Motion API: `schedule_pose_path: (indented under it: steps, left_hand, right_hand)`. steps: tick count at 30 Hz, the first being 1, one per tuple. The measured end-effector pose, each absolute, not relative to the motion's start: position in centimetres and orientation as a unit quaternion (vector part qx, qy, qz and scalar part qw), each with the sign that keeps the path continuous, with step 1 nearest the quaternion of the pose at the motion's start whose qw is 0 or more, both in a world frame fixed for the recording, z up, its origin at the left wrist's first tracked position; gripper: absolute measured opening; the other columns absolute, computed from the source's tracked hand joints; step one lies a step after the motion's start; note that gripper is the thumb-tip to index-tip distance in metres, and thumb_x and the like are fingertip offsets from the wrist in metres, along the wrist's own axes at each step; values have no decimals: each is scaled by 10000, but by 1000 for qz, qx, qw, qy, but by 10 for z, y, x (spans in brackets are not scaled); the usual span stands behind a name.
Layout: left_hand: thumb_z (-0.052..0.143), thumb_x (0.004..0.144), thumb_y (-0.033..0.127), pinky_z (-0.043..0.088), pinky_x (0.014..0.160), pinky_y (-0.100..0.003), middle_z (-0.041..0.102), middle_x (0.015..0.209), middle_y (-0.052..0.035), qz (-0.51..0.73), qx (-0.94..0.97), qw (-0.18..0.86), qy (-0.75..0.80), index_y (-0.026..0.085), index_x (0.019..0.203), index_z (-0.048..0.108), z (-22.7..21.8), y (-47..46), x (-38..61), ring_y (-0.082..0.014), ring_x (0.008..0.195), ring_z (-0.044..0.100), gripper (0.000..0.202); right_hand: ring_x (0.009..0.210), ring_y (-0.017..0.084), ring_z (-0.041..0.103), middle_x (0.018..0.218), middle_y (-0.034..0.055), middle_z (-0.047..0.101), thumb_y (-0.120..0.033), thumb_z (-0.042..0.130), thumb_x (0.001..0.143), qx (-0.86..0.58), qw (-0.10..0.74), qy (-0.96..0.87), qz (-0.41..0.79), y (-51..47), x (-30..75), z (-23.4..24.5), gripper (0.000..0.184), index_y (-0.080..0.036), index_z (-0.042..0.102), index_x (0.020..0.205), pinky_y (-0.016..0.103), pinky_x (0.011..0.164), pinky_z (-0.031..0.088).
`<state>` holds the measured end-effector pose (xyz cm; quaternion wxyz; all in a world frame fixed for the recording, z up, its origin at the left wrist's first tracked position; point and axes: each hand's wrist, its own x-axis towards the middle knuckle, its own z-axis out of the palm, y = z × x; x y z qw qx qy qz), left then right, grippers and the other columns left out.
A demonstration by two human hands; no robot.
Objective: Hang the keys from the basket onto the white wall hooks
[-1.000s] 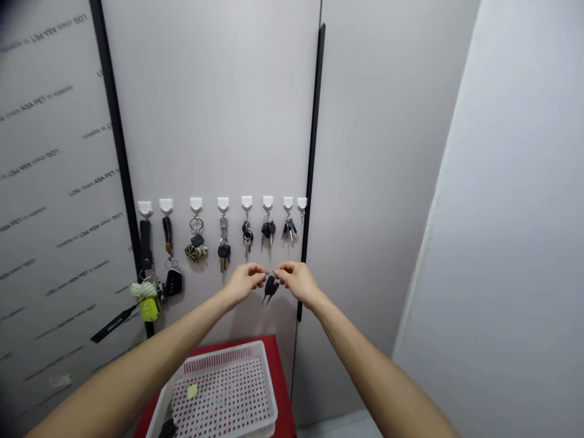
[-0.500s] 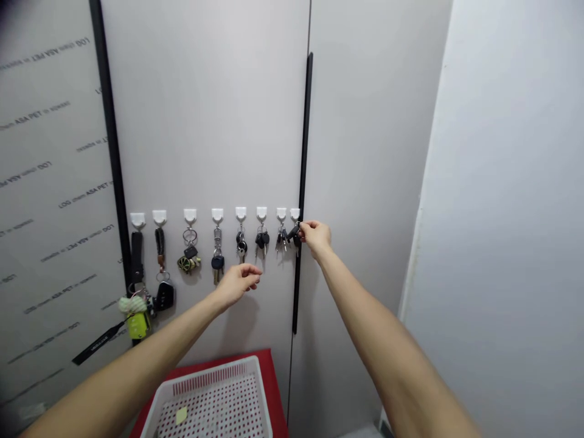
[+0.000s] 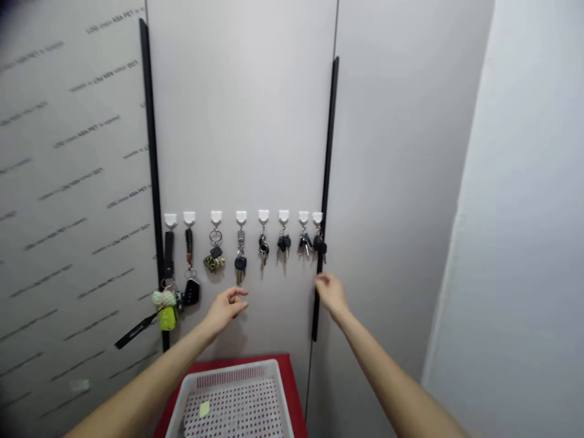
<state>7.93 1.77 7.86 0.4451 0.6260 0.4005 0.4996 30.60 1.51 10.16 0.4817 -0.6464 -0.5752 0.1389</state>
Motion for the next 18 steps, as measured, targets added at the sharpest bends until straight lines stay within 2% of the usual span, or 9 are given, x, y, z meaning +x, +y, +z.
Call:
schedule_pose_path:
  steps: [1,2,4,5,7,10,13,18]
  left_hand:
    - [466,538,98,213,375,-157,315,376,104,510,612,443,411,100,757,449,72,18,71,-20,343,273,220]
    - [456,542,86,208,374,-157,310,376,107,521,600,440,418,91,815,437,67,17,64,-20,342,263,274]
    - [441,553,69,213,380,-156,315,391,106,550,585,428,414,80,942,389,66,11,51,-21,352,264,392]
    - [440,560,68,223,388,-155,326,407,102,568,585,418,401,83,1005,349,71,7,46,-22,364,274,454]
    - [449,579,85,249,410,-152,357,450,89,605,593,392,359,114,1112,239,90,-5,38,-24,397,305,573]
    - [457,603,107,287,449,-148,381,495,82,658,608,340,285,203,1178,69,128,-26,31,-25,438,339,700]
    - [457,607,102,305,460,-147,375,496,84,686,618,292,247,242,1182,-14,158,-42,27,-26,445,351,757]
    - [457,604,100,313,456,-144,377,498,83,675,628,291,257,252,1181,-26,168,-44,23,-27,447,357,768]
  right_hand:
    - [376,70,366,394,-31,397,-202,391,604,-645,440,-601,173,11,296,84,142,-142,519,615,190,376,270]
    - [352,59,326,370,-50,358,-172,416,577,-636,363,-642,228,8,284,69,121,-139,528,606,188,367,248]
    - [341,50,274,363,-77,310,-135,437,549,-579,283,-708,290,2,256,53,248,-137,541,774,186,363,213]
    - [349,51,269,375,-83,308,-122,432,551,-541,276,-734,303,-1,241,53,368,-143,497,914,186,369,211]
    - [375,55,289,413,-86,332,-104,415,575,-462,343,-765,290,-8,211,71,571,-167,296,1130,186,394,238]
    - [408,59,310,457,-82,336,-119,414,622,-341,496,-761,244,-21,173,120,668,-209,87,1198,192,433,288]
    - [413,64,311,474,-82,330,-163,420,654,-243,599,-729,225,-31,149,157,691,-260,-2,1193,194,434,305]
    - [391,63,310,466,-89,327,-173,433,654,-220,616,-718,238,-30,136,167,704,-281,-15,1186,194,399,304]
